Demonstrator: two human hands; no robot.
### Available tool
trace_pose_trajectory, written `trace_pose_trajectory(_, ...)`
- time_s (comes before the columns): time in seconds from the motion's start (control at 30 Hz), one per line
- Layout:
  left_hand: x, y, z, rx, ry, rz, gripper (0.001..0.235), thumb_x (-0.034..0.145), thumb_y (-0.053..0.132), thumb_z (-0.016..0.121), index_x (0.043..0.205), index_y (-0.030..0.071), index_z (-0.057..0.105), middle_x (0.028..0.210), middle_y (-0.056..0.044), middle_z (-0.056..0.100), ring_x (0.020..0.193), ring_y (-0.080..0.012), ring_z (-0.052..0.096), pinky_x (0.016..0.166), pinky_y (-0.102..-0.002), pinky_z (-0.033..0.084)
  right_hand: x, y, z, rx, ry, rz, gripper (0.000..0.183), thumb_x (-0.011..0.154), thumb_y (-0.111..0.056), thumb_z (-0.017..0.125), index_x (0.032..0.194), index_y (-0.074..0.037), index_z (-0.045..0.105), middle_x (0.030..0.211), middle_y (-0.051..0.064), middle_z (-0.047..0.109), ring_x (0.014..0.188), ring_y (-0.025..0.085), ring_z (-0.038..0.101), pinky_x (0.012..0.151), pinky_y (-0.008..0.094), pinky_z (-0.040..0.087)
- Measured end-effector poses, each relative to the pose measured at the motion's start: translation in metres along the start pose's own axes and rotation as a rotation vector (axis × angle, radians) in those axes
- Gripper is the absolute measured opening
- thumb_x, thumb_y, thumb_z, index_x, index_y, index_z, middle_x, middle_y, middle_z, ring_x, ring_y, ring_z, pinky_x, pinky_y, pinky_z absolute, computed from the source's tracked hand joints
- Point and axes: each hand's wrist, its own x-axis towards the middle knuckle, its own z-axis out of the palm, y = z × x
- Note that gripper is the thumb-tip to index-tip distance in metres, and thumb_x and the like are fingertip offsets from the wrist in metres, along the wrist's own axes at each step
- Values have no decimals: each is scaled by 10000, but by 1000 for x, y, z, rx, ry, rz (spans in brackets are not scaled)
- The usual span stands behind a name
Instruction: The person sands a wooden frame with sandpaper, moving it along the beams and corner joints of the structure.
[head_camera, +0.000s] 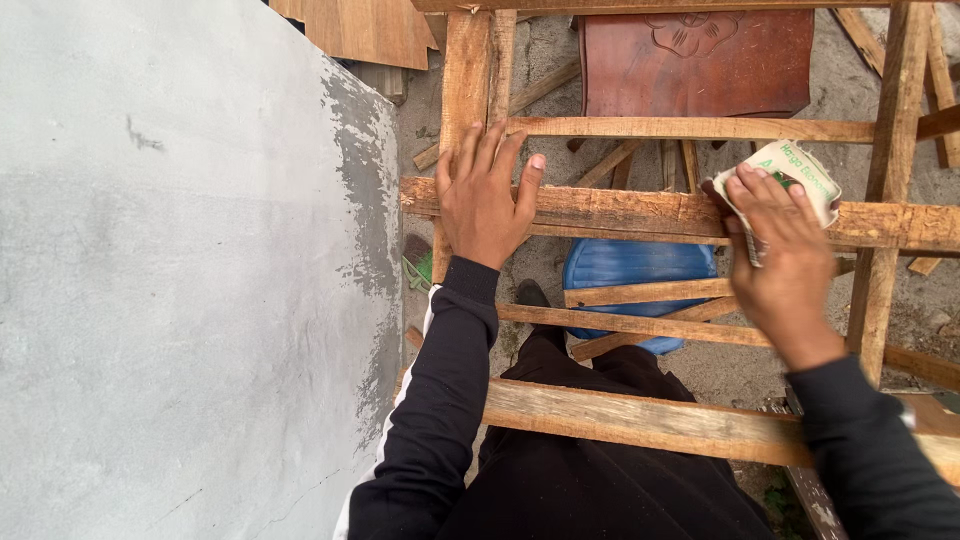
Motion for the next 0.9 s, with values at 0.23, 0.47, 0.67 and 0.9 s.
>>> trace_pose_trajectory(0.23, -9, 33, -12, 83, 162, 259, 543, 1103, 471, 313, 1439, 167, 612, 1649, -46, 444, 1593, -254, 240, 1273, -663, -10, 21, -99, 18, -17, 173, -199, 442, 1026, -132, 661, 1455, -36, 608, 1502, 149, 630, 1418, 308, 578, 1219, 499, 398)
trace_pose_trajectory(0.47, -17, 48, 8, -7, 59, 313, 584, 1128, 472, 255, 1518, 161, 558, 1608, -33, 496, 1567, -221, 320, 1322, -541, 112, 0, -27, -26, -90, 134, -62, 413, 1123, -106, 639, 1532, -114, 586, 1560, 98, 613, 1513, 262, 565, 1330, 481, 378)
trace_pose_trajectory(0.67, -18, 45, 6, 11, 6, 285, 558, 1119, 462, 274, 1432, 161, 625, 1547, -35, 566, 1546, -230, 384, 1309, -526, 168, 12, -88, 26, 7, 129, -181, 486, 978, -71, 687, 1455, -52, 593, 1519, 162, 619, 1444, 340, 538, 1229, 542, 367)
trace_pose_trajectory(0.9, -19, 46, 7, -87, 101, 320, 551, 1126, 448, 295, 1366, 126, 672, 1532, -99, 582, 1500, -258, 403, 1280, -534, 183, -3, -25, -16, -70, 175, -64, 501, 1086, 31, 649, 1566, -58, 535, 1583, 179, 569, 1539, 344, 504, 1308, 553, 349)
